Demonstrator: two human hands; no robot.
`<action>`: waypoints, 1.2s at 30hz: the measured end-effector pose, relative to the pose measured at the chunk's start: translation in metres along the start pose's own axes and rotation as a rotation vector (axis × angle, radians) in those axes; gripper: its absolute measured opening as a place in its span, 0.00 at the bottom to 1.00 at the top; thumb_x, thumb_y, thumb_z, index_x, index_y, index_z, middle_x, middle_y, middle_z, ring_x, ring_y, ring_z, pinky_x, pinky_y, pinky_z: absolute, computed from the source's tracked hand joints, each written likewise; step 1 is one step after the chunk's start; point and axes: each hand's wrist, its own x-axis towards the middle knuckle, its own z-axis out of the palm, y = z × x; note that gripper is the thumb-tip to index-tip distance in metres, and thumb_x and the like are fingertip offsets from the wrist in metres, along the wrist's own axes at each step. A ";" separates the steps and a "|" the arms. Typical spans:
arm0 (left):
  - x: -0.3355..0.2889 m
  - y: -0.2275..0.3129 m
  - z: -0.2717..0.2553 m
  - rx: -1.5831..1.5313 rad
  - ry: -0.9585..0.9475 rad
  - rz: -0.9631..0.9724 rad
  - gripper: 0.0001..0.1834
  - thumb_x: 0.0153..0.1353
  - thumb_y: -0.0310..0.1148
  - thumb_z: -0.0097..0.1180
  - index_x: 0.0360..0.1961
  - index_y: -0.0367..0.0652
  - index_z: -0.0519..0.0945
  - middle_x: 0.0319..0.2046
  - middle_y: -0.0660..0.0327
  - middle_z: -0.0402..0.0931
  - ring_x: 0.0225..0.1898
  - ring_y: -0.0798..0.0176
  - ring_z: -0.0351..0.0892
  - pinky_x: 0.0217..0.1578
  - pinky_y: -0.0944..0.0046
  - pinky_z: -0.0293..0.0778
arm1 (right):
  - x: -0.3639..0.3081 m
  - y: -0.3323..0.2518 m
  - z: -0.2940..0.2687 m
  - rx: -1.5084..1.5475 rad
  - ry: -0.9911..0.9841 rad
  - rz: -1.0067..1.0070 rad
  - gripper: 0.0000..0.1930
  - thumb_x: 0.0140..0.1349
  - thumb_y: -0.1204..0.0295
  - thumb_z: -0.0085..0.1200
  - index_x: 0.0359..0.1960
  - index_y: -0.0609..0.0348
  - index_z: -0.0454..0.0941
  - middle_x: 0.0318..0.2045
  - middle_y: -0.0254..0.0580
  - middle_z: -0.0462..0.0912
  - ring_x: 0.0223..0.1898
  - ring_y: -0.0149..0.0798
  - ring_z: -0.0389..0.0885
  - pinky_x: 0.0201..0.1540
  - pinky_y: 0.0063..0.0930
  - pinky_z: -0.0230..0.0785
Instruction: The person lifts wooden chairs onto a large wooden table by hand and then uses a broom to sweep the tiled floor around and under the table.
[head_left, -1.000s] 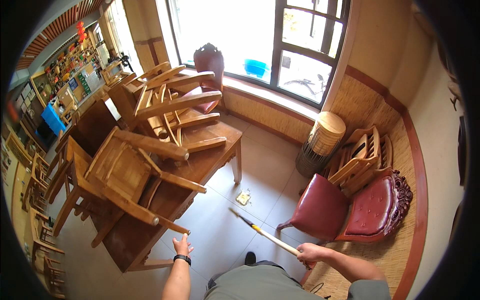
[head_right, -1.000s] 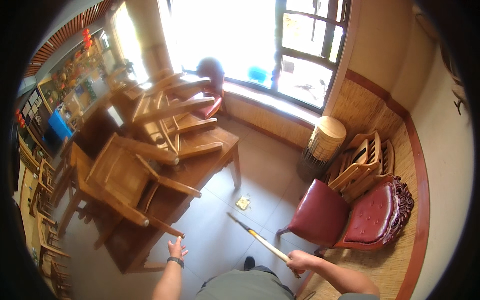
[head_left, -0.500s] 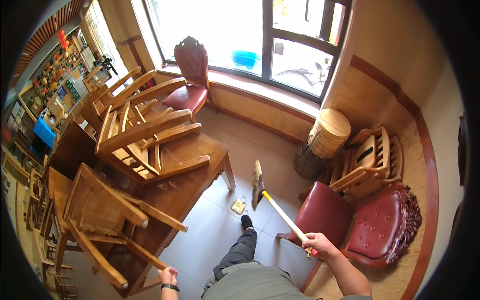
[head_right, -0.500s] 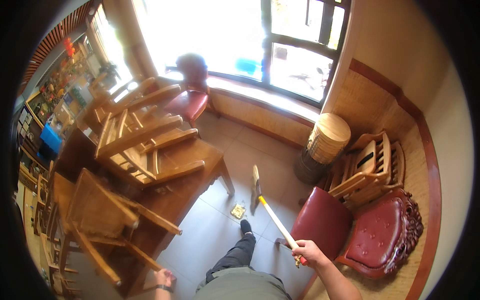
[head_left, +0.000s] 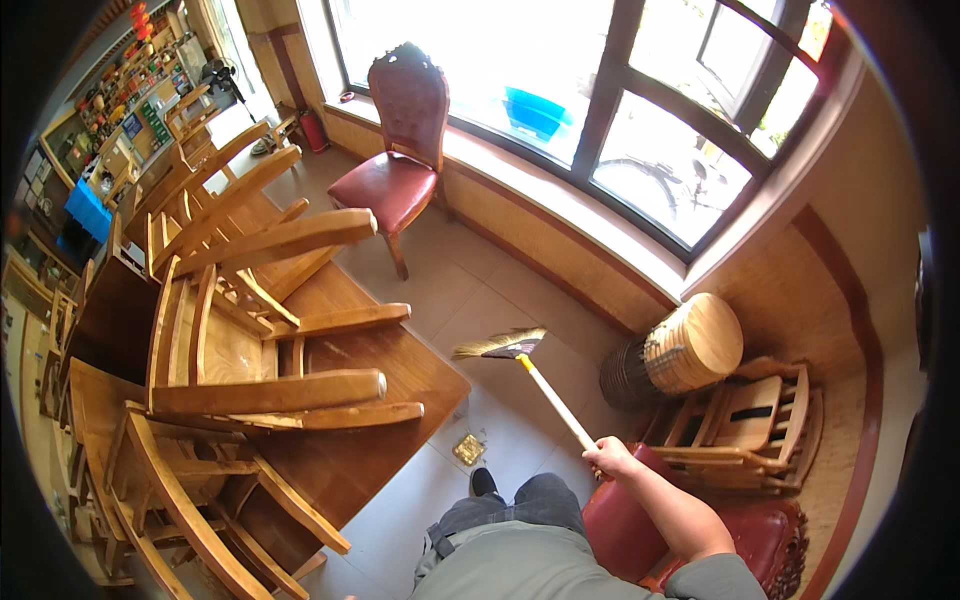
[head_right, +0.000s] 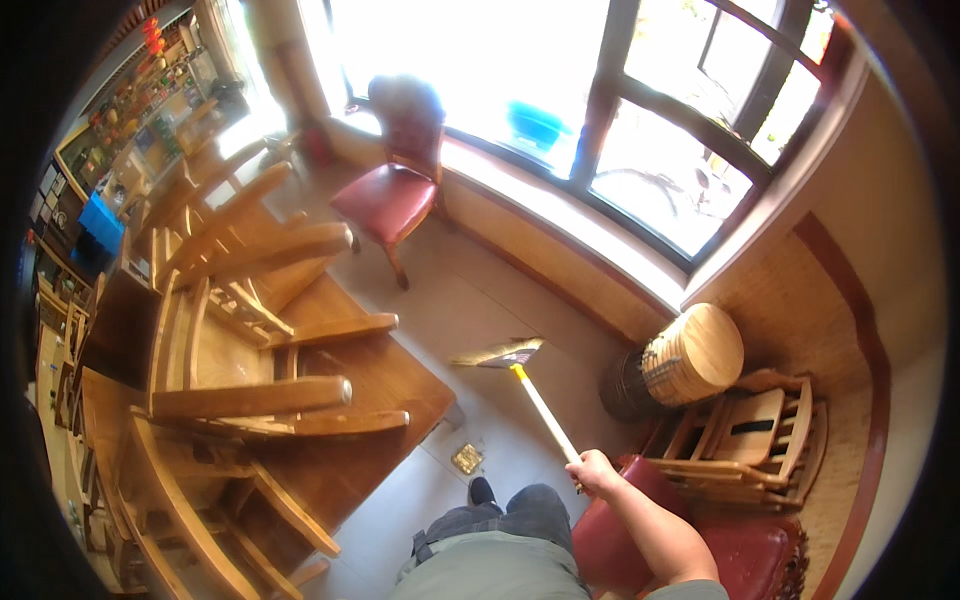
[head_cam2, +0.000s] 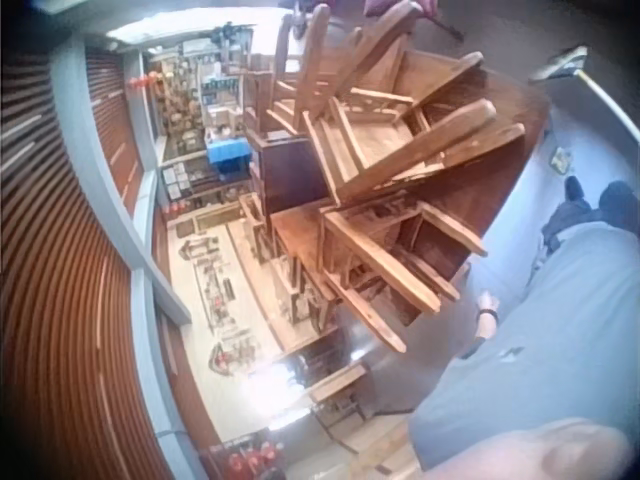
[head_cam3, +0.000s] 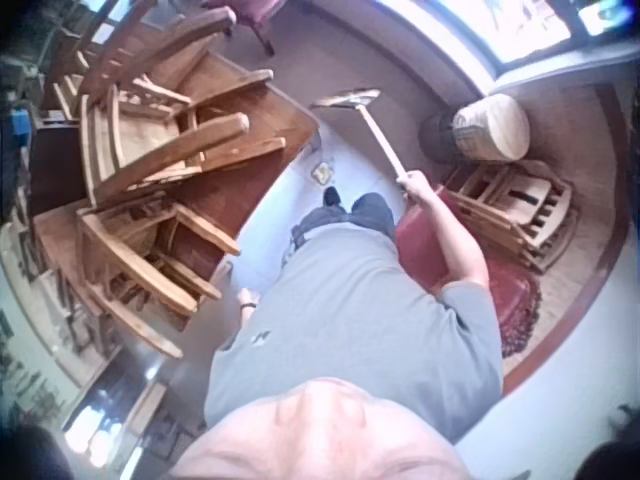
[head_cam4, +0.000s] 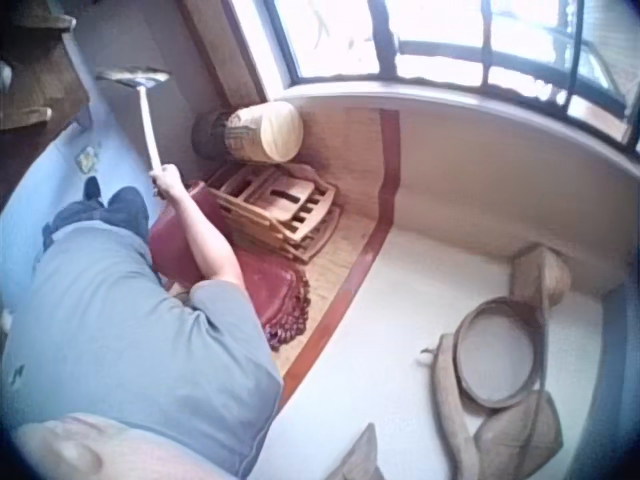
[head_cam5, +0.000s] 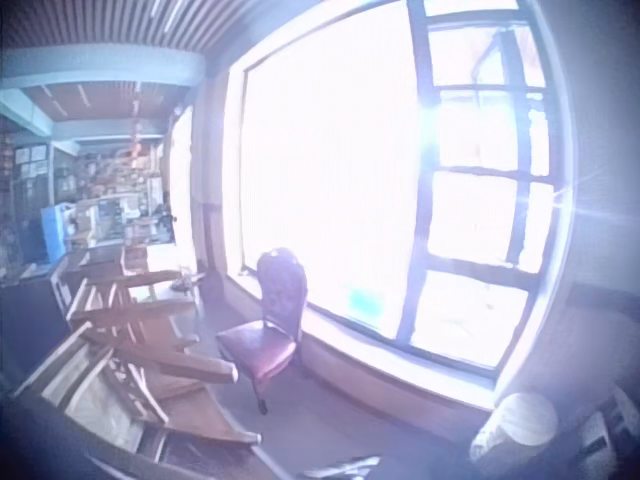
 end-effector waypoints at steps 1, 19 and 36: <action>0.008 -0.014 0.014 -0.056 -0.254 -0.046 0.16 0.64 0.43 0.44 0.29 0.43 0.77 0.27 0.56 0.77 0.27 0.57 0.77 0.28 0.55 0.73 | 0.014 -0.013 -0.011 -0.046 0.011 -0.038 0.08 0.56 0.70 0.56 0.24 0.61 0.76 0.15 0.36 0.74 0.12 0.30 0.70 0.12 0.26 0.60; -0.323 0.251 0.511 0.841 -0.050 1.479 0.22 0.48 0.21 0.54 0.48 0.45 0.75 0.35 0.52 0.76 0.34 0.51 0.78 0.35 0.56 0.78 | 0.439 -0.334 0.048 -0.691 -0.287 -0.379 0.07 0.63 0.72 0.41 0.40 0.56 0.71 0.20 0.45 0.77 0.16 0.41 0.76 0.17 0.38 0.70; -0.211 0.384 0.616 1.261 0.248 1.488 0.21 0.47 0.31 0.53 0.45 0.42 0.80 0.58 0.51 0.68 0.65 0.51 0.61 0.65 0.33 0.49 | 0.311 -0.341 -0.208 -0.894 -0.424 -0.260 0.25 0.57 0.67 0.56 0.58 0.57 0.70 0.32 0.58 0.83 0.31 0.51 0.85 0.38 0.38 0.77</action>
